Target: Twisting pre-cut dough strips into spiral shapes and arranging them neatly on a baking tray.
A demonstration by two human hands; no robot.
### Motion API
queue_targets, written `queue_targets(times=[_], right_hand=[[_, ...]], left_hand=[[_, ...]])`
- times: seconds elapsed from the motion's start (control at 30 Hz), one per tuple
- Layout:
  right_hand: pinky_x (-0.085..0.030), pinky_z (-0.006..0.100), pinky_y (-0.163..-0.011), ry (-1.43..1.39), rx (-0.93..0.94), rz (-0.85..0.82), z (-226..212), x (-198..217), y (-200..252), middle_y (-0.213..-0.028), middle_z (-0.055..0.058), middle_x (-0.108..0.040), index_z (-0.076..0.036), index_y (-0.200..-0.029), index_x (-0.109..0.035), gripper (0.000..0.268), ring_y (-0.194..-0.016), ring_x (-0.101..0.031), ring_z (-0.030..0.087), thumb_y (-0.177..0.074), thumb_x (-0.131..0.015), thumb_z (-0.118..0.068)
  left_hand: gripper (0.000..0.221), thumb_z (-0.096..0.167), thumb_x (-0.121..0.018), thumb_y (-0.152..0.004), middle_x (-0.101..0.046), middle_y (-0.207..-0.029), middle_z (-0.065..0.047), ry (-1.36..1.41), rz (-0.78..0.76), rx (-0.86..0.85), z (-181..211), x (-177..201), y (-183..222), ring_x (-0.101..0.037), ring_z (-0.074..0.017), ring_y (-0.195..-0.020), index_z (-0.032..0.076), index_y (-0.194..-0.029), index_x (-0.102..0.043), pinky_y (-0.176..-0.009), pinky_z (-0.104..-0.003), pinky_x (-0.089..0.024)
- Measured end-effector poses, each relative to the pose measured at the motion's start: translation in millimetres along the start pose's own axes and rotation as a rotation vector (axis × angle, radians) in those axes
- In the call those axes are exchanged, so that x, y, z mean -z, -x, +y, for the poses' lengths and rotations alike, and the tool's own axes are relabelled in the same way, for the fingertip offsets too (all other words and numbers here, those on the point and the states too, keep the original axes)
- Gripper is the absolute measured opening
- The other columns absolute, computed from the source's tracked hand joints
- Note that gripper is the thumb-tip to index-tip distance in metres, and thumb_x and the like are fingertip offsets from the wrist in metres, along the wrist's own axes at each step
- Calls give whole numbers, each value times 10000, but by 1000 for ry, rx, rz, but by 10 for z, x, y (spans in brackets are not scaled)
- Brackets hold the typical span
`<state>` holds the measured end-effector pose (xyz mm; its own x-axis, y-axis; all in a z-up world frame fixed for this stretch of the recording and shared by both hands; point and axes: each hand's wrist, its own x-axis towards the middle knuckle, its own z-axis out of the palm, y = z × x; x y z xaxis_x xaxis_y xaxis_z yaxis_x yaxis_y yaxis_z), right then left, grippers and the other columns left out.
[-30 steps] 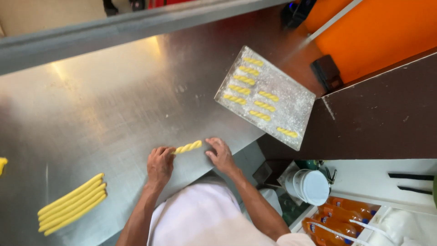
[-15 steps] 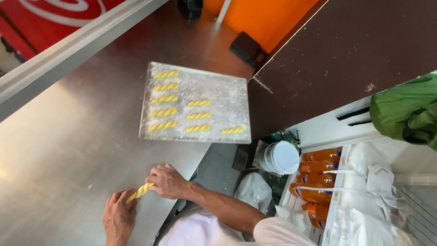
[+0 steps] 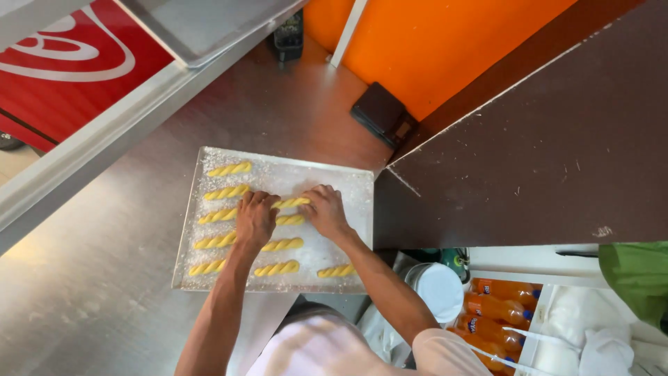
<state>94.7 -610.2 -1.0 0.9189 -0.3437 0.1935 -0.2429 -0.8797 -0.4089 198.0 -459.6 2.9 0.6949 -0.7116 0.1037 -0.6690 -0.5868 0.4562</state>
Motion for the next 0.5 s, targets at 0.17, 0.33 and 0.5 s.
queue_targets(times=[0.17, 0.33, 0.5], right_hand=[[-365, 336, -682, -43, 7, -23, 68, -14, -154, -816, -36, -463, -183, -867, -587, 200, -799, -464, 183, -674, -639, -179], [-356, 332, -695, -62, 14, -62, 153, -76, -214, -830, -46, -454, -184, -871, -579, 209, -811, -456, 170, -672, -642, -169], [-354, 330, -690, -69, 36, -73, 161, -48, -180, -844, -42, -468, -189, -872, -590, 222, -802, -475, 174, -661, -655, -173]], left_hand=[[229, 185, -656, -662, -548, -842, 25, -24, -24, 19, -78, -199, -218, -465, -168, -859, 232, -884, -622, -735, -289, -372], [243, 194, -667, -645, -547, -829, 34, -31, 10, 3, -150, -309, -267, -466, -162, -848, 240, -880, -624, -738, -290, -362], [279, 215, -651, -666, -556, -884, 33, -68, -106, -12, -248, -424, -248, -448, -167, -888, 253, -940, -623, -761, -297, -339]])
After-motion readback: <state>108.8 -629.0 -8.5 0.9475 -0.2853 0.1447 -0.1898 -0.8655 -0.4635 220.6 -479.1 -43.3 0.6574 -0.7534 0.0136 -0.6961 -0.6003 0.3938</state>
